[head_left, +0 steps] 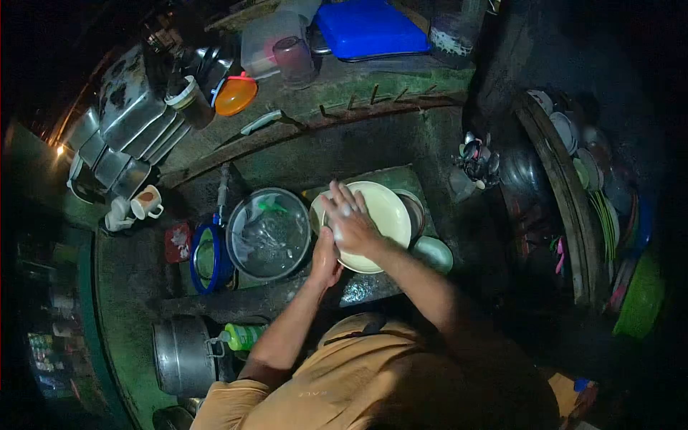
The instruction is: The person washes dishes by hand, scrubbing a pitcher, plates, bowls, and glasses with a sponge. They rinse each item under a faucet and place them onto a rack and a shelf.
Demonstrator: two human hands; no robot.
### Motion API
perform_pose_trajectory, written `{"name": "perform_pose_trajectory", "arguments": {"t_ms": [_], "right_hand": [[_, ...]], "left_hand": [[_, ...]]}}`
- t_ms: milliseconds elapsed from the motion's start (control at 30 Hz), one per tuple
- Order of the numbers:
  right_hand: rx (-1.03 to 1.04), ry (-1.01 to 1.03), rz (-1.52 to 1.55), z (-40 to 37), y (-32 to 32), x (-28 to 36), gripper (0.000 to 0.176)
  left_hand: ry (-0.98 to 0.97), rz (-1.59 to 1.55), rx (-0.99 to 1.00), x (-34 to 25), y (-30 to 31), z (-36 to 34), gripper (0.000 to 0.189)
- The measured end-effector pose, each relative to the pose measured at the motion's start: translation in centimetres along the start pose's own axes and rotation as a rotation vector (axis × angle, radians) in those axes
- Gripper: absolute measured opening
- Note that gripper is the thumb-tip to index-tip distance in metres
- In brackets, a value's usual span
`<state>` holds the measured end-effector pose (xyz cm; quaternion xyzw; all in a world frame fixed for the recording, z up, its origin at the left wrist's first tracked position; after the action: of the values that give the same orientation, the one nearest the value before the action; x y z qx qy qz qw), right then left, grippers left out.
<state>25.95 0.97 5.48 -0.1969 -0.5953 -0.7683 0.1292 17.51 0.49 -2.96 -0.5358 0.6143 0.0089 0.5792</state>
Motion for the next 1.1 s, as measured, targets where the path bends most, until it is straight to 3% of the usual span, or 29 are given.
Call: {"name": "perform_pose_trajectory", "arguments": {"t_ms": [133,233,333,367,433,500,567,633,700,767,800,833,900,967,1033,1100], "right_hand": [[-0.113,-0.272,-0.243,1.6,3.1,-4.8,0.070],[0.010,-0.279,-0.280,-1.5,-0.9,-2.7,0.071],[0.047,0.059,-0.131,-0.5,-2.6,5.4,0.065],[-0.009,0.106,0.046,1.4,-2.2,6.4,0.067],[-0.119,0.155,0.274,5.3,-1.7,6.0,0.067],[-0.112,-0.044,-0.194,7.8,-1.0,2.7,0.064],[-0.179,-0.235,-0.418,6.7,0.7,-0.8,0.061],[-0.212,-0.148,-0.409,3.3,-0.8,-0.9,0.061],[-0.131,-0.058,-0.262,0.6,-2.6,3.3,0.061],[-0.085,0.228,-0.135,1.4,-6.3,6.9,0.069],[-0.060,0.211,-0.005,2.5,-4.8,9.0,0.071],[-0.033,0.195,0.126,4.1,-2.8,10.9,0.074],[-0.036,0.060,-0.009,7.1,-2.0,8.1,0.071],[-0.112,-0.187,-0.243,8.7,-2.7,0.4,0.073],[-0.084,-0.251,-0.155,5.3,-0.8,-1.9,0.072],[-0.005,-0.194,-0.200,1.5,-1.8,-0.1,0.069]], "left_hand": [[-0.123,0.212,-0.209,-4.3,3.5,-0.4,0.049],[-0.295,0.134,-0.112,-8.9,4.5,0.6,0.051],[-0.273,0.132,-0.087,-8.6,5.1,1.5,0.054],[-0.253,0.198,-0.104,-7.8,5.1,0.9,0.058],[-0.176,0.019,0.038,-8.0,2.8,-0.5,0.061],[-0.162,0.007,-0.011,-6.7,4.9,0.2,0.057],[-0.222,0.178,-0.128,-8.2,7.9,0.5,0.049],[-0.340,0.063,-0.073,-12.0,7.1,0.0,0.041],[-0.321,0.091,-0.062,-12.1,8.2,0.7,0.048],[-0.290,0.080,-0.058,-10.3,8.3,0.9,0.054],[-0.257,0.065,-0.063,-9.0,8.1,0.7,0.061],[-0.204,-0.169,0.087,-7.9,6.4,0.3,0.066],[-0.203,-0.022,0.022,-7.3,6.9,0.9,0.067],[-0.221,0.112,-0.063,-9.3,6.1,-0.1,0.066],[-0.269,0.163,-0.144,-10.7,7.2,0.1,0.064],[-0.413,0.212,-0.160,-12.1,7.9,0.6,0.048]]}}
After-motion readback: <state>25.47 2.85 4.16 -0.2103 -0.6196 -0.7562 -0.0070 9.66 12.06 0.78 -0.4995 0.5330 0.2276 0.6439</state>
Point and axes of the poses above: each hand's wrist, its own z-axis towards the middle knuckle, its own y-axis out of the back of the hand, x = y × z, the point moved 9 cm from there along z, towards the middle knuckle, and after that the axes turned 3 degrees about x, right-handed, at the moved point
